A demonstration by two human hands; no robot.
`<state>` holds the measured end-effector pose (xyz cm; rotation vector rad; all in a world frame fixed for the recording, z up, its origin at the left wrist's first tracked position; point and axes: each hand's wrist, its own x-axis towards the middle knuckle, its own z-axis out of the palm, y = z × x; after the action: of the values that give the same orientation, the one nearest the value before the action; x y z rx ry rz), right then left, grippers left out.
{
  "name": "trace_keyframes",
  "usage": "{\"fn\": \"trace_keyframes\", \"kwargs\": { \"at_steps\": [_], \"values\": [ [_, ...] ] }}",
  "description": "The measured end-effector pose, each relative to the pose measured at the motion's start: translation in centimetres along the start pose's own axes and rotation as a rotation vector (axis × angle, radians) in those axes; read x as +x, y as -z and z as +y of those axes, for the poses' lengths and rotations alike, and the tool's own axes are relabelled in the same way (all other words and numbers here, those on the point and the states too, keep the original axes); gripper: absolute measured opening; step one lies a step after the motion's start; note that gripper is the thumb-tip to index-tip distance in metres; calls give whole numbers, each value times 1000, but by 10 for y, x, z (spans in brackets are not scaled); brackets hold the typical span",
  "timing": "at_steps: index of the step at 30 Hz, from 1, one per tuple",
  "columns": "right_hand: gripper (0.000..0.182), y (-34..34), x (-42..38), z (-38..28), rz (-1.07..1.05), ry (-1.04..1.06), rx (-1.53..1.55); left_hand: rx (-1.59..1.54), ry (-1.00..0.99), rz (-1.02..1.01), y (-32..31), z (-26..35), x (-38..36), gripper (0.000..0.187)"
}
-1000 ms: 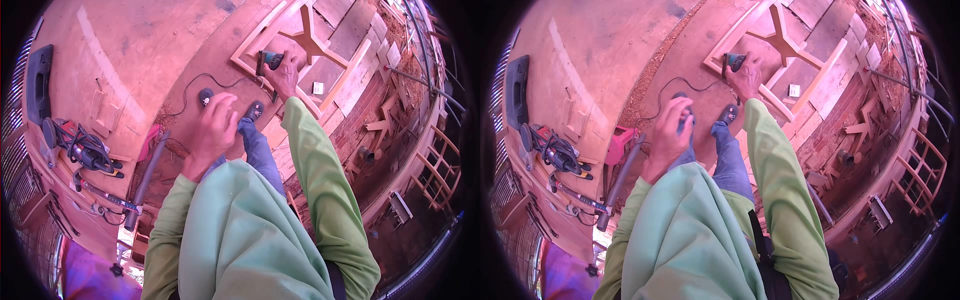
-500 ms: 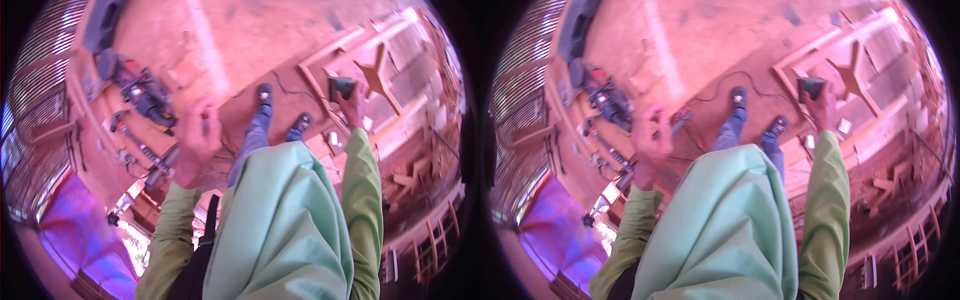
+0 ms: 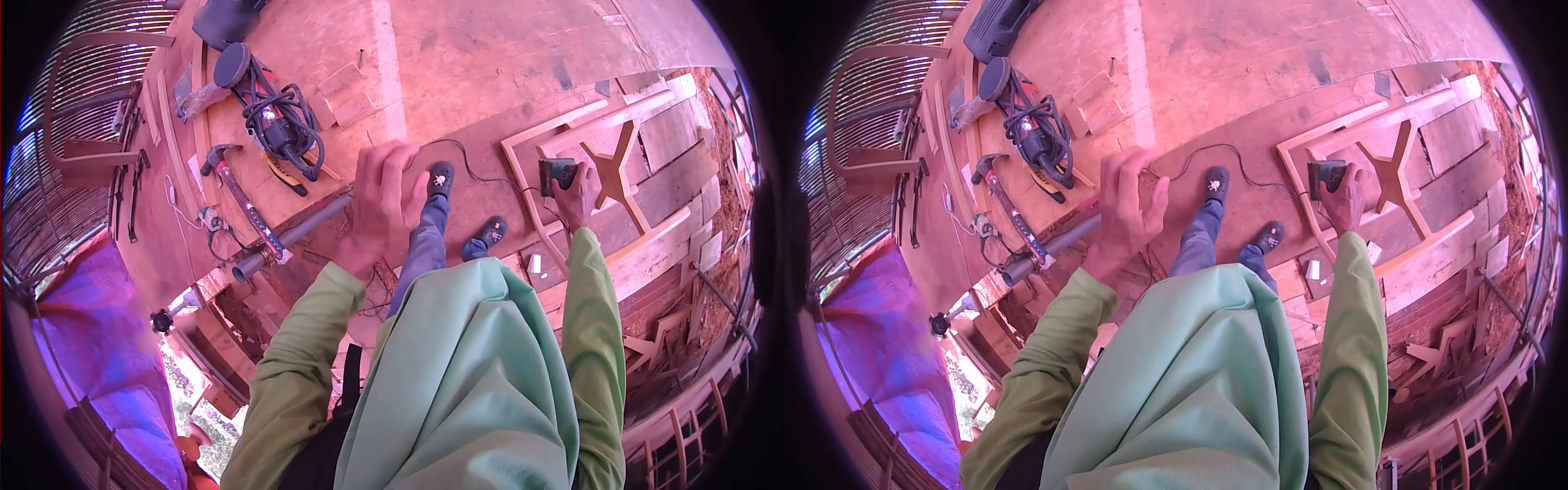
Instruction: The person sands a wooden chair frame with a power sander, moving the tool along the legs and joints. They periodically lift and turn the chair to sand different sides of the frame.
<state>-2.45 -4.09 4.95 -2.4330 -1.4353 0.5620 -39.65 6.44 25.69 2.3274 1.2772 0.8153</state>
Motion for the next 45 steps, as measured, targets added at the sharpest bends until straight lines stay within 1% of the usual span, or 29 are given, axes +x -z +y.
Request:
{"fn": "trace_keyframes", "kwargs": {
  "at_steps": [1, 3, 4, 6, 7, 8, 9, 11, 13, 14, 15, 17, 18, 19, 21, 22, 24, 25, 29, 31, 33, 34, 36, 40, 45],
  "values": [
    [64, -1, 1, 1, 2, 7, -4, -1, 3, 7, -7, -10, 8, 43],
    [65, -2, 4, 5, 80, 149, -96, 185, -37, 188, -22, -30, 21, 43],
    [65, -1, 6, 3, 74, 159, -106, 182, -24, 195, -23, -34, 25, 43],
    [65, 3, 9, 3, 30, 106, -95, 266, -157, 144, -26, -39, 30, 44],
    [62, 7, 9, 2, 63, 150, -66, 227, -144, 144, -29, -38, 31, 44],
    [61, 8, 10, 4, 49, 154, -170, 235, -210, 119, -30, -39, 33, 48],
    [60, 10, 11, 3, 61, 185, -174, 254, -277, 100, -34, -38, 38, 52],
    [62, 7, 11, 3, 67, 225, -139, 232, -294, 96, -42, -31, 51, 53],
    [63, 6, 11, 3, 20, 200, -99, 259, -327, 63, -51, -24, 67, 52],
    [64, 8, 9, 4, 27, 208, -127, 289, -333, 37, -54, -26, 73, 58],
    [64, 11, 7, 0, 30, 217, -156, 255, -323, 38, -57, -23, 80, 58],
    [64, 13, 6, -4, -1, 170, -74, 295, -460, -75, -59, -22, 91, 66],
    [64, 12, 7, -4, -15, 166, -66, 302, -498, -116, -62, -26, 91, 70],
    [64, 11, 6, -4, -29, 161, -55, 291, -493, -119, -65, -31, 89, 70],
    [64, 12, 3, -2, -29, 163, -70, 328, -409, -159, -73, -38, 87, 69],
    [63, 13, 3, -1, -24, 174, -76, 318, -406, -162, -76, -41, 86, 69],
    [63, 13, 2, 2, -58, 141, -40, 286, -398, -102, -81, -46, 86, 66],
    [63, 11, 1, 3, -86, 113, 7, 281, -394, -111, -82, -46, 87, 66],
    [66, 7, 16, -1, -49, 163, -126, 288, -396, -137, -82, -46, 88, 61],
    [66, 10, 25, -13, -61, 161, -126, 284, -385, -141, -82, -45, 89, 60],
    [65, 16, 34, -32, -124, 155, -154, 267, -375, -139, -80, -40, 91, 54],
    [66, 9, 38, -33, -115, 157, -152, 269, -368, -141, -76, -37, 93, 54],
    [67, 6, 44, -40, -130, 156, -157, 252, -385, -179, -67, -30, 98, 63],
    [67, 4, 51, -41, -117, 162, -149, 217, -369, -201, -68, -33, 96, 65],
    [67, 8, 42, -24, -128, 146, -132, 190, -365, -191, -67, -34, 96, 64]
  ]
}}
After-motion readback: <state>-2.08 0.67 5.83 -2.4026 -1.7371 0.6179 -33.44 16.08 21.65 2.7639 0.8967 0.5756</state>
